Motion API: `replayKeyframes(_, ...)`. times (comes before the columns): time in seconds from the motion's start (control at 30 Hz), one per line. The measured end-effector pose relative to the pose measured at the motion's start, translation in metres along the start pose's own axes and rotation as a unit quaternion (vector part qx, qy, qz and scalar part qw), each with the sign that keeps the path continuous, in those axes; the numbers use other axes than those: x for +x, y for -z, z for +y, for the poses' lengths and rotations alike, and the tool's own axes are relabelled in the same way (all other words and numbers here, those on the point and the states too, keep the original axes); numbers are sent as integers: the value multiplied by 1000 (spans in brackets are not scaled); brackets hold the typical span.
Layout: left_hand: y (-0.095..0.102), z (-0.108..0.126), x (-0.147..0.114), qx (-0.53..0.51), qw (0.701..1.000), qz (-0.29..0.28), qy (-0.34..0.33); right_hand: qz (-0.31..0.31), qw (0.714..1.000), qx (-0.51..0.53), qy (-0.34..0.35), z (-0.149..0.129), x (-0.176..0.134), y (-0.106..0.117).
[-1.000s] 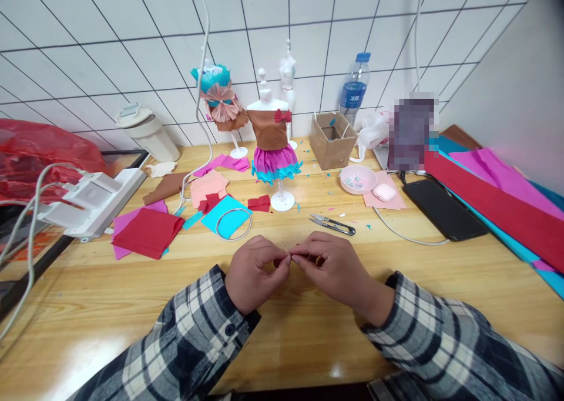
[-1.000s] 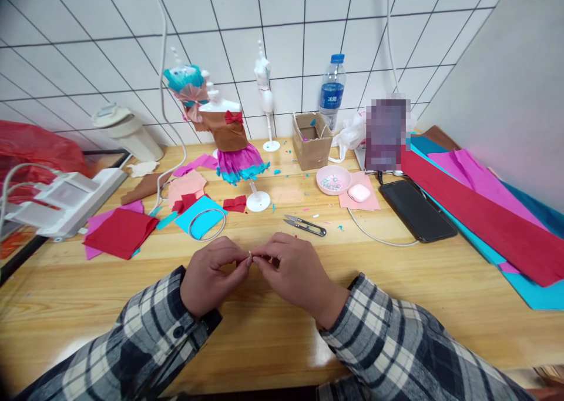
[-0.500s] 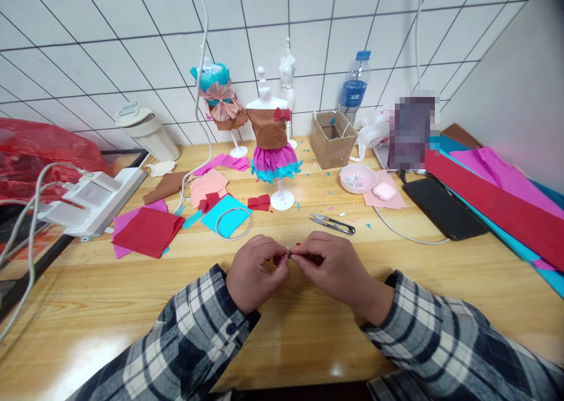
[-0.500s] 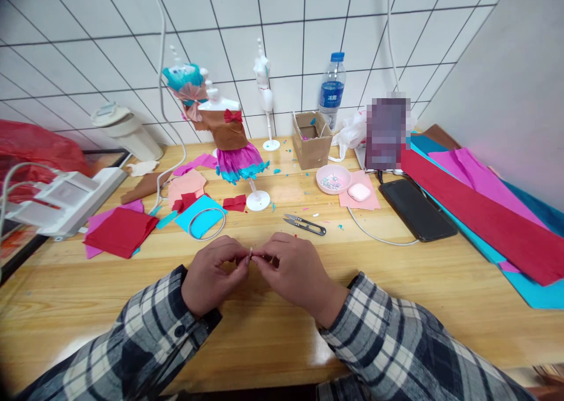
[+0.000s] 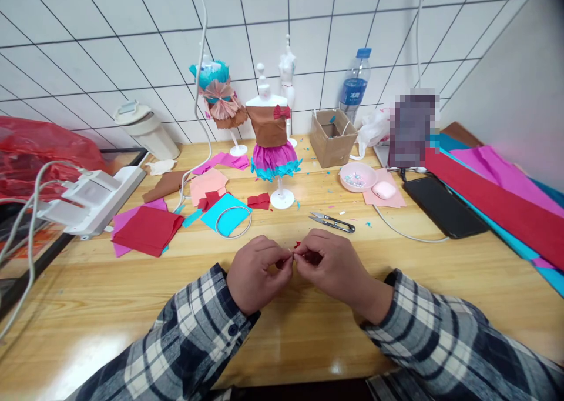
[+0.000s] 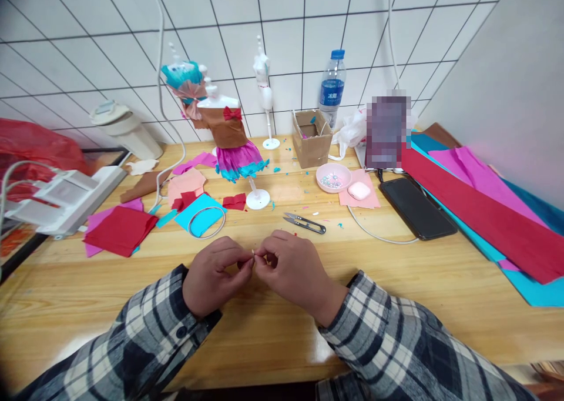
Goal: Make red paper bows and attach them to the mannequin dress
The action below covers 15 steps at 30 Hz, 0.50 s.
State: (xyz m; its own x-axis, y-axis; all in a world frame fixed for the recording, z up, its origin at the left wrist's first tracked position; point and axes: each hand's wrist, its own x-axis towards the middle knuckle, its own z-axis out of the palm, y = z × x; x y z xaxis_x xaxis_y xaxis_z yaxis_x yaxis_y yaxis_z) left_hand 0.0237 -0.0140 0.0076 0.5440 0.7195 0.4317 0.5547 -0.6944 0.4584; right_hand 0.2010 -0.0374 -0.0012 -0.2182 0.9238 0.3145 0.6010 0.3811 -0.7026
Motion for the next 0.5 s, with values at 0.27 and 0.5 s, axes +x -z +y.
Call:
replayKeyframes(0.27, -1, 0, 0, -28, 999, -3, 46, -3, 1000, 27, -2, 3, 2, 1)
replayKeyframes(0.5, 1, -4, 0, -20, 998, -17, 49, -2, 999, 49, 12, 4, 1, 1)
